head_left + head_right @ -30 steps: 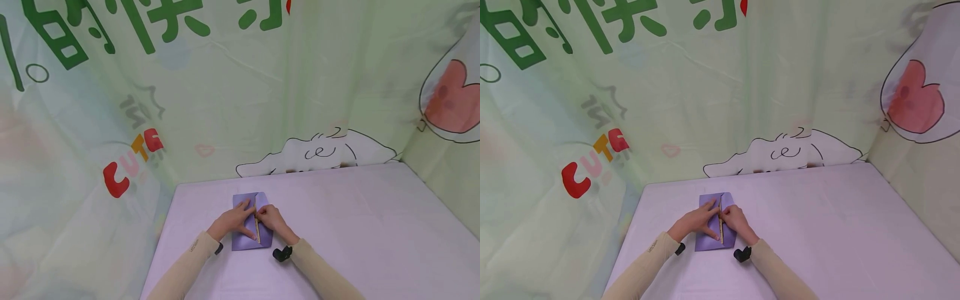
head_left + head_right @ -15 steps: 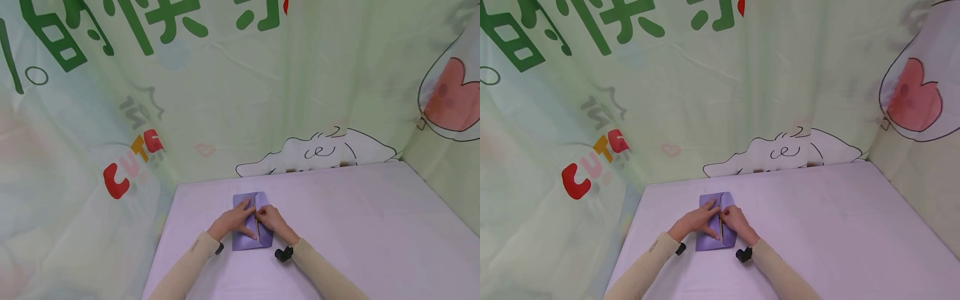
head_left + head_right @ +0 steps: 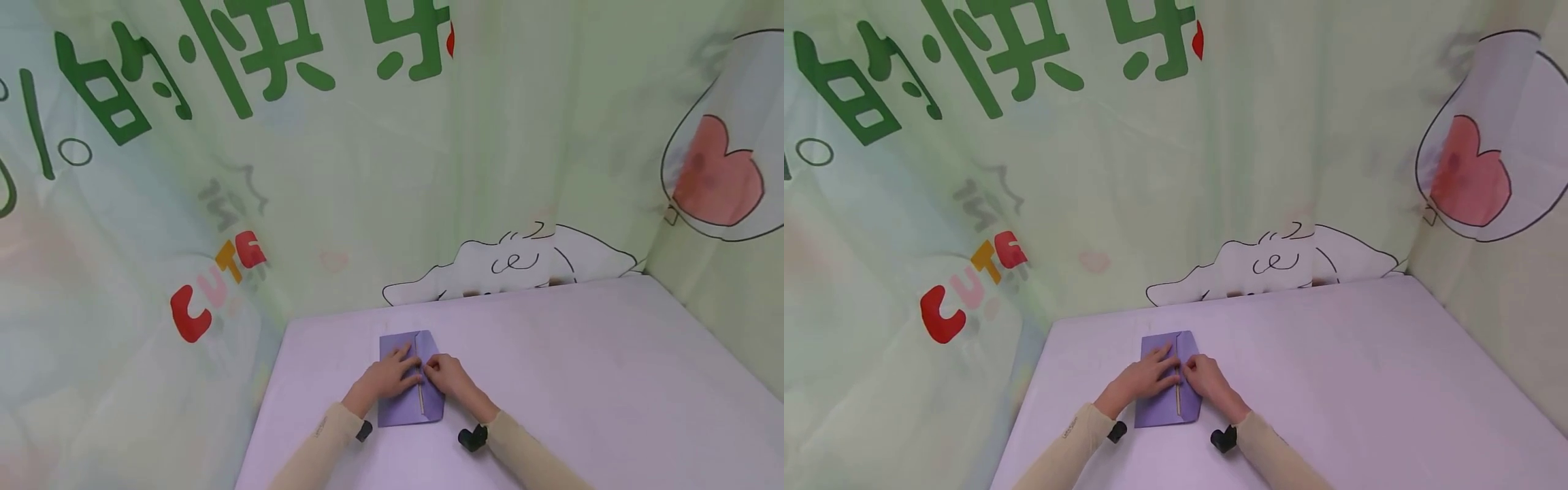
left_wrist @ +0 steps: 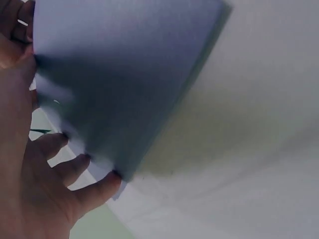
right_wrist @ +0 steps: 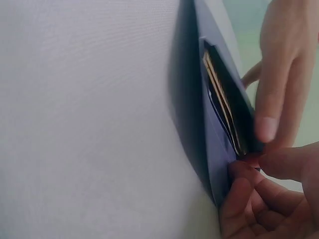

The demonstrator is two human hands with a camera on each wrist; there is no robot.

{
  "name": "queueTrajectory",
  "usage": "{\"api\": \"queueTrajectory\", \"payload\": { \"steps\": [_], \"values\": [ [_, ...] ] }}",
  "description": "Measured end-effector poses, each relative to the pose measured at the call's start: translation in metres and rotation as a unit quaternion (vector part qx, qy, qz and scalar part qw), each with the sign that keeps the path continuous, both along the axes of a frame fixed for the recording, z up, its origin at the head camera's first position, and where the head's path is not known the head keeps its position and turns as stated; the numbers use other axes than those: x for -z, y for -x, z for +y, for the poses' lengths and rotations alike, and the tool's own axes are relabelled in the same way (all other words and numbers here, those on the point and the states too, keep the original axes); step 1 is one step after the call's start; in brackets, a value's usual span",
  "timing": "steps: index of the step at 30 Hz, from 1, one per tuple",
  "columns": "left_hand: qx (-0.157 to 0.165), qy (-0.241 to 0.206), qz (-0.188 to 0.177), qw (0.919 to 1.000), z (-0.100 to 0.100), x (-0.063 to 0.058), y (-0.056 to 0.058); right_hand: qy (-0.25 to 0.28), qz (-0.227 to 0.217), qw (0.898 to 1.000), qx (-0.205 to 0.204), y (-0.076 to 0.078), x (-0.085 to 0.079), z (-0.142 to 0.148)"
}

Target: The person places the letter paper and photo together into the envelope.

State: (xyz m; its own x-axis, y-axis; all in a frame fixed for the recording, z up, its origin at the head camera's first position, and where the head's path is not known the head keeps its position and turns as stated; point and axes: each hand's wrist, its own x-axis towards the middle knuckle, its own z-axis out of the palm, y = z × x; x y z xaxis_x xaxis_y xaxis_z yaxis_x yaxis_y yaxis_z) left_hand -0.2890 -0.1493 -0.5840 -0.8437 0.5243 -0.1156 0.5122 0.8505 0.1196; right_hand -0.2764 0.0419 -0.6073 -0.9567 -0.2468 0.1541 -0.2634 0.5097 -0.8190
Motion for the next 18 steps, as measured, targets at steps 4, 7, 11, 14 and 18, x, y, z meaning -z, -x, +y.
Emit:
{"api": "queueTrajectory", "payload": {
  "steps": [4,7,11,14,18],
  "values": [
    [-0.021,-0.004,0.052,0.9984,0.0,0.016,-0.007,0.0,-0.02,1.0,0.013,0.001,0.004,-0.006],
    [-0.031,-0.003,0.092,0.9953,0.0,0.026,-0.01,-0.011,-0.028,0.999,0.013,0.003,0.008,-0.01],
    [-0.043,-0.007,0.133,0.9902,0.001,0.036,-0.016,-0.013,-0.008,1.0,0.0,0.001,0.01,-0.011],
    [-0.054,-0.032,0.154,0.9861,-0.001,0.036,-0.017,-0.009,0.02,1.0,0.002,0.002,0.007,-0.007],
    [-0.071,-0.082,0.175,0.9786,-0.011,0.029,-0.017,-0.041,0.074,0.996,0.016,0.001,0.001,0.009]
  ]
}}
